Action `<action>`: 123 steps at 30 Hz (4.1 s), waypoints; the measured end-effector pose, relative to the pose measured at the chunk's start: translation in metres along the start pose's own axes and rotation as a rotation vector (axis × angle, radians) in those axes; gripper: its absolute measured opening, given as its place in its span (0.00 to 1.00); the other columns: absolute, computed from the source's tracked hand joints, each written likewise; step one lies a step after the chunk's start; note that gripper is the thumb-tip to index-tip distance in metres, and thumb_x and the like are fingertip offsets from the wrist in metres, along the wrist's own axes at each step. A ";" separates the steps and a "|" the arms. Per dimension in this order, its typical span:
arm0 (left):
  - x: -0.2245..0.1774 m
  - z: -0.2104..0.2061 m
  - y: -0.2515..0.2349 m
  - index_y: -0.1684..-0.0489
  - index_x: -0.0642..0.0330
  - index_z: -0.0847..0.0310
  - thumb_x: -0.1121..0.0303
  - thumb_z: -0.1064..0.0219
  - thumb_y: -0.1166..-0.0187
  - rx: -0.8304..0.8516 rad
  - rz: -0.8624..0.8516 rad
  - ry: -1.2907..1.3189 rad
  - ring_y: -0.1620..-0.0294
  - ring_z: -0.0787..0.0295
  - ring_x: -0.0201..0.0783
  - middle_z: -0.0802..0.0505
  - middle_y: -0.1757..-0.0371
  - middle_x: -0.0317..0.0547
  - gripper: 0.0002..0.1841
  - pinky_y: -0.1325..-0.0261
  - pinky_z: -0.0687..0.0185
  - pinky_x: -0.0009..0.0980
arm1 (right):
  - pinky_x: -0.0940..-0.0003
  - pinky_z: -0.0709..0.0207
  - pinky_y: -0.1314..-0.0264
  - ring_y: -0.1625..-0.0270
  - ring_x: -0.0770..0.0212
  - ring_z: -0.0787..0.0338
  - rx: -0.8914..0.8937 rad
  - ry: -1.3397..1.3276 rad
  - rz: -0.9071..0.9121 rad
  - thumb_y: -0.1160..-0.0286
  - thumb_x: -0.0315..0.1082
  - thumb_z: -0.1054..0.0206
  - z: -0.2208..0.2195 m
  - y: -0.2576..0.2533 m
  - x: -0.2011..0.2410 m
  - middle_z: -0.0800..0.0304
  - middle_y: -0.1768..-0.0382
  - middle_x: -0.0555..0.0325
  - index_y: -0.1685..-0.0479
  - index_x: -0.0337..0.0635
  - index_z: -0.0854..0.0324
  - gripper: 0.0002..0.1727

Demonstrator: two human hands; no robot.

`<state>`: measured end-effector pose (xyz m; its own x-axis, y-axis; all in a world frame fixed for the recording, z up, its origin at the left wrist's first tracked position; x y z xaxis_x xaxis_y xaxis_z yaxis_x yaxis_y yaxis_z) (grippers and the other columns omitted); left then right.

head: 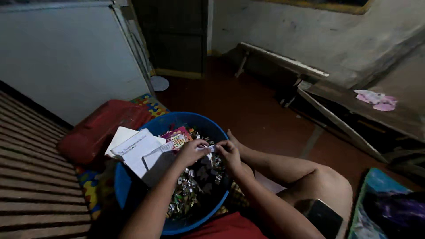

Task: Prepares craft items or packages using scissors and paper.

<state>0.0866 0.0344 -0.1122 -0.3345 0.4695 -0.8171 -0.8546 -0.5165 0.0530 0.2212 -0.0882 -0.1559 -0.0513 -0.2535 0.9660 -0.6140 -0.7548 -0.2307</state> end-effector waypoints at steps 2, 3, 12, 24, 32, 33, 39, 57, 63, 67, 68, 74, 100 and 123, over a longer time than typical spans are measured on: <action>-0.009 -0.011 0.001 0.36 0.62 0.13 0.54 0.26 0.22 0.033 0.020 -0.043 0.34 0.12 0.48 0.08 0.38 0.55 0.24 0.25 0.23 0.50 | 0.73 0.16 0.59 0.65 0.71 0.13 -0.005 -0.030 0.000 0.24 0.24 0.32 0.001 0.001 -0.001 0.10 0.65 0.58 0.57 0.32 0.17 0.04; -0.011 -0.014 0.002 0.38 0.62 0.12 0.55 0.27 0.21 0.031 0.036 -0.055 0.37 0.11 0.48 0.08 0.41 0.55 0.22 0.27 0.21 0.51 | 0.73 0.16 0.60 0.66 0.71 0.13 -0.001 -0.036 0.003 0.25 0.24 0.32 0.002 0.001 -0.001 0.10 0.65 0.58 0.57 0.32 0.17 0.04; -0.014 -0.014 0.003 0.44 0.63 0.11 0.59 0.40 0.10 0.065 0.045 -0.066 0.49 0.08 0.38 0.04 0.52 0.46 0.17 0.34 0.18 0.44 | 0.77 0.18 0.56 0.63 0.75 0.14 0.115 0.027 0.054 0.23 0.24 0.34 -0.003 0.003 0.000 0.10 0.62 0.61 0.56 0.33 0.15 0.04; 0.017 0.002 -0.001 0.43 0.65 0.15 0.61 0.41 0.10 -0.082 0.236 0.302 0.64 0.15 0.30 0.07 0.58 0.43 0.16 0.59 0.21 0.30 | 0.74 0.14 0.52 0.61 0.73 0.11 -0.032 0.064 0.169 0.24 0.22 0.35 0.006 0.008 0.007 0.09 0.63 0.58 0.58 0.31 0.14 0.05; 0.010 -0.001 -0.001 0.31 0.61 0.15 0.57 0.35 0.14 0.171 0.265 -0.344 0.27 0.17 0.56 0.11 0.33 0.60 0.21 0.20 0.30 0.58 | 0.66 0.17 0.39 0.43 0.59 0.12 0.286 0.465 -0.095 0.14 0.41 0.38 -0.012 0.001 0.003 0.14 0.38 0.45 0.36 0.39 0.14 0.19; 0.007 -0.003 0.000 0.36 0.63 0.13 0.55 0.40 0.11 0.188 0.281 -0.351 0.33 0.13 0.55 0.08 0.38 0.58 0.21 0.23 0.27 0.57 | 0.67 0.17 0.39 0.44 0.60 0.12 0.278 0.450 -0.080 0.14 0.40 0.38 -0.011 0.002 0.003 0.14 0.39 0.45 0.37 0.39 0.13 0.18; -0.012 -0.011 0.002 0.12 0.47 0.34 0.68 0.40 0.12 0.119 0.232 -0.311 0.32 0.14 0.58 0.13 0.31 0.59 0.27 0.27 0.24 0.58 | 0.71 0.17 0.46 0.53 0.69 0.12 0.358 0.247 -0.059 0.19 0.35 0.33 -0.014 0.005 0.000 0.11 0.52 0.53 0.46 0.34 0.15 0.13; -0.011 -0.007 0.002 0.09 0.57 0.44 0.65 0.29 0.20 -0.015 -0.061 0.094 0.27 0.18 0.44 0.16 0.27 0.52 0.38 0.25 0.23 0.45 | 0.68 0.14 0.48 0.53 0.66 0.11 0.386 -0.096 -0.089 0.28 0.26 0.29 -0.015 0.004 -0.002 0.13 0.50 0.53 0.33 0.30 0.30 0.25; -0.012 -0.013 0.001 0.07 0.56 0.49 0.63 0.24 0.24 0.021 -0.107 0.115 0.20 0.24 0.43 0.21 0.19 0.51 0.45 0.21 0.26 0.44 | 0.69 0.15 0.50 0.57 0.69 0.12 0.407 -0.198 -0.057 0.32 0.20 0.29 -0.012 0.005 -0.002 0.12 0.55 0.59 0.32 0.32 0.30 0.26; -0.011 -0.015 0.002 0.05 0.51 0.51 0.66 0.20 0.30 0.069 -0.043 0.197 0.22 0.21 0.44 0.24 0.18 0.52 0.50 0.29 0.16 0.44 | 0.68 0.15 0.47 0.51 0.70 0.11 0.447 -0.148 -0.039 0.21 0.23 0.42 -0.010 0.006 -0.003 0.09 0.45 0.59 0.41 0.34 0.15 0.14; -0.011 -0.015 0.001 0.05 0.49 0.53 0.67 0.19 0.31 0.081 -0.029 0.200 0.23 0.20 0.44 0.24 0.17 0.51 0.52 0.31 0.15 0.44 | 0.68 0.15 0.47 0.51 0.71 0.11 0.457 -0.132 -0.032 0.21 0.22 0.47 -0.009 0.006 -0.004 0.09 0.45 0.60 0.45 0.36 0.13 0.17; -0.011 -0.007 0.002 0.08 0.55 0.45 0.62 0.18 0.31 0.058 -0.005 0.108 0.34 0.14 0.46 0.19 0.21 0.52 0.48 0.39 0.15 0.45 | 0.72 0.17 0.47 0.55 0.73 0.12 0.324 -0.151 0.016 0.16 0.30 0.42 -0.006 0.005 -0.004 0.09 0.53 0.61 0.49 0.35 0.11 0.14; -0.013 -0.012 0.003 0.45 0.67 0.15 0.63 0.36 0.14 -0.056 0.050 -0.021 0.49 0.13 0.41 0.10 0.50 0.53 0.15 0.39 0.18 0.41 | 0.73 0.14 0.56 0.65 0.72 0.12 0.170 -0.012 0.009 0.25 0.25 0.31 -0.007 0.005 -0.002 0.10 0.65 0.61 0.57 0.33 0.15 0.04; -0.018 -0.004 0.006 0.45 0.66 0.11 0.59 0.31 0.17 0.035 0.024 -0.151 0.38 0.12 0.51 0.07 0.44 0.58 0.17 0.28 0.23 0.51 | 0.73 0.14 0.53 0.60 0.71 0.11 0.150 0.007 0.021 0.25 0.25 0.31 -0.005 0.006 0.001 0.10 0.57 0.56 0.46 0.30 0.17 0.12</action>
<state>0.0892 0.0198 -0.0992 -0.4090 0.5611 -0.7196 -0.8581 -0.5048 0.0940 0.2138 -0.0901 -0.1560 -0.0691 -0.2662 0.9614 -0.4884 -0.8313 -0.2653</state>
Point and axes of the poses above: each hand's wrist, its own y-axis away from the middle knuckle, its own z-axis out of the back of the hand, x = y × z, the point moved 4 cm from there along -y, towards the middle knuckle
